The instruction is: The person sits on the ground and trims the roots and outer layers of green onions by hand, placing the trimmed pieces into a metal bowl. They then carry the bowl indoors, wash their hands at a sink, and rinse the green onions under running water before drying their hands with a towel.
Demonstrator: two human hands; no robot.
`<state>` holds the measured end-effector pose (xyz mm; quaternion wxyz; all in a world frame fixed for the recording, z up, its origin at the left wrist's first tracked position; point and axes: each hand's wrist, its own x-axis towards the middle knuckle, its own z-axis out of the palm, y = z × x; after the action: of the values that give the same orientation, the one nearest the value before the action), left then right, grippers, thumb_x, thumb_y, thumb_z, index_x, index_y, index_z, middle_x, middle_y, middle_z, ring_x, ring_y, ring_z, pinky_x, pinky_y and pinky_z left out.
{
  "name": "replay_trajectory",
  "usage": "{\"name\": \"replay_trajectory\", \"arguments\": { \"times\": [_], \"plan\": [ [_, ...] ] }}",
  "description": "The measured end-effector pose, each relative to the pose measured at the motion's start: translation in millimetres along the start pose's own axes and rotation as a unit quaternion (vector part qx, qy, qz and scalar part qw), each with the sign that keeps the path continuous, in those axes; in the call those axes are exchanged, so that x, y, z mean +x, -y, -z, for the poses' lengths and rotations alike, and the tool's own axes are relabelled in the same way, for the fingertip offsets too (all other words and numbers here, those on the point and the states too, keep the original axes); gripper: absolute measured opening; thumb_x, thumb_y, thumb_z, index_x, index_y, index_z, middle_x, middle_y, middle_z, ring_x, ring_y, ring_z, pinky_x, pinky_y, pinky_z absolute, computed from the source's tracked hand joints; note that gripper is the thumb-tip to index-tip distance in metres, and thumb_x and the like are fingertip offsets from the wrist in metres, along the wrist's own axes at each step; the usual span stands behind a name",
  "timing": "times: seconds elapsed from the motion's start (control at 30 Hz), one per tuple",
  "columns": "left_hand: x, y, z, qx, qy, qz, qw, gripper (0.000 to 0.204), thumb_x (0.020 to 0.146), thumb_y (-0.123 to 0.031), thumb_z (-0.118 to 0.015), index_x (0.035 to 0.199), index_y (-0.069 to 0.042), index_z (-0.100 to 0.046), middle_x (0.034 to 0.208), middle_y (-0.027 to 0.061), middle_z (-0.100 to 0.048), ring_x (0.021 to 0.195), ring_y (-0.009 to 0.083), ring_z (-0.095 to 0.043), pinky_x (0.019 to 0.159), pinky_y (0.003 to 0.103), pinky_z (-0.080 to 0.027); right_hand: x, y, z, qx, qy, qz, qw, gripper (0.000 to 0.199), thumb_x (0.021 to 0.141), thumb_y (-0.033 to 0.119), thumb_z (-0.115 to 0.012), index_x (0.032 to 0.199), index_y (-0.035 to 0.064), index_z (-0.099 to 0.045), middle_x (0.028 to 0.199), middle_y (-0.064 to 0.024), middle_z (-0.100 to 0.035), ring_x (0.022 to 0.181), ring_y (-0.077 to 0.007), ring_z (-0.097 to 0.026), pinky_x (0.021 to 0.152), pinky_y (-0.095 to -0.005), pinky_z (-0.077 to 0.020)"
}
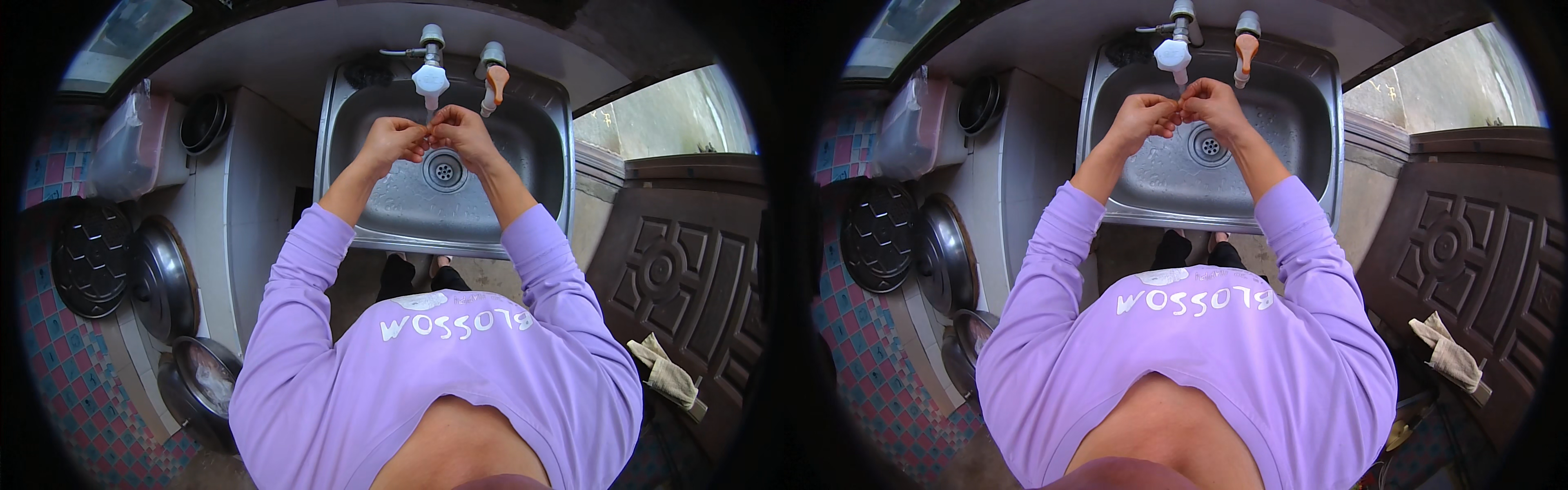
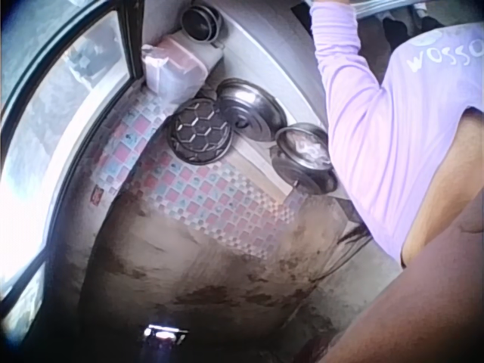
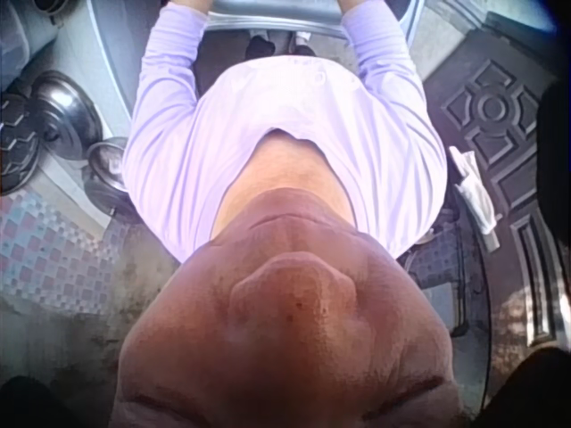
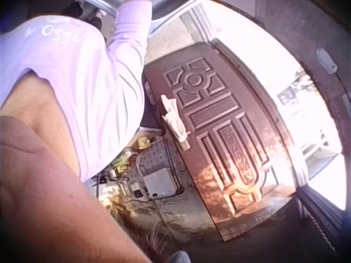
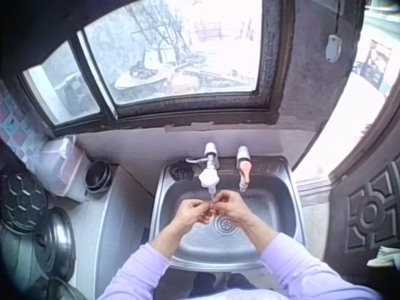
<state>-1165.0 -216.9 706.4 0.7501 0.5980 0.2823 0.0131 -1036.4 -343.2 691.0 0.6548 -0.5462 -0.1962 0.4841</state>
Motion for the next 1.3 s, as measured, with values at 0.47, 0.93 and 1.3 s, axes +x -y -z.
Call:
{"name": "replay_trajectory", "arguments": {
  "times": [0.47, 0.93, 1.3],
  "plan": [
    [24, 7, -9, 0.071, 0.043, 0.04, 0.996, 0.021, 0.091, -0.011, -0.057, 0.097, 0.007, -0.064, 0.079, 0.0125, -0.067, 0.062, 0.0155, -0.065, 0.059, 0.026, -0.056, 13, -13, 13, -0.144, -0.023, 0.04, 0.988, 0.016, 0.072, -0.009, -0.06, 0.081, 0.0022, -0.054, 0.079, -0.0065, -0.058, 0.07, -0.0152, -0.058, 0.065, -0.0277, -0.0495],
    [9, -14, -18, 0.251, -0.049, -0.032, 0.966, 0.016, 0.085, -0.007, -0.058, 0.086, 0.007, -0.066, 0.066, 0.0083, -0.064, 0.054, 0.0137, -0.063, 0.053, 0.027, -0.054, 20, -10, -1, -0.233, -0.084, 0.097, 0.964, 0.011, 0.067, -0.001, -0.066, 0.074, 0.0006, -0.058, 0.072, -0.0063, -0.062, 0.067, -0.0146, -0.06, 0.061, -0.0288, -0.0486],
    [27, 28, -13, -0.025, -0.156, -0.059, 0.986, 0.016, 0.086, -0.015, -0.062, 0.075, -0.005, -0.059, 0.058, 0.0028, -0.054, 0.04, 0.0079, -0.044, 0.035, 0.022, -0.03, 40, -35, -23, -0.207, -0.183, 0.172, 0.946, 0.014, 0.069, -0.005, -0.066, 0.076, 0.0049, -0.058, 0.075, -0.0028, -0.058, 0.07, -0.0112, -0.056, 0.062, -0.027, -0.0479]
  ]
}}
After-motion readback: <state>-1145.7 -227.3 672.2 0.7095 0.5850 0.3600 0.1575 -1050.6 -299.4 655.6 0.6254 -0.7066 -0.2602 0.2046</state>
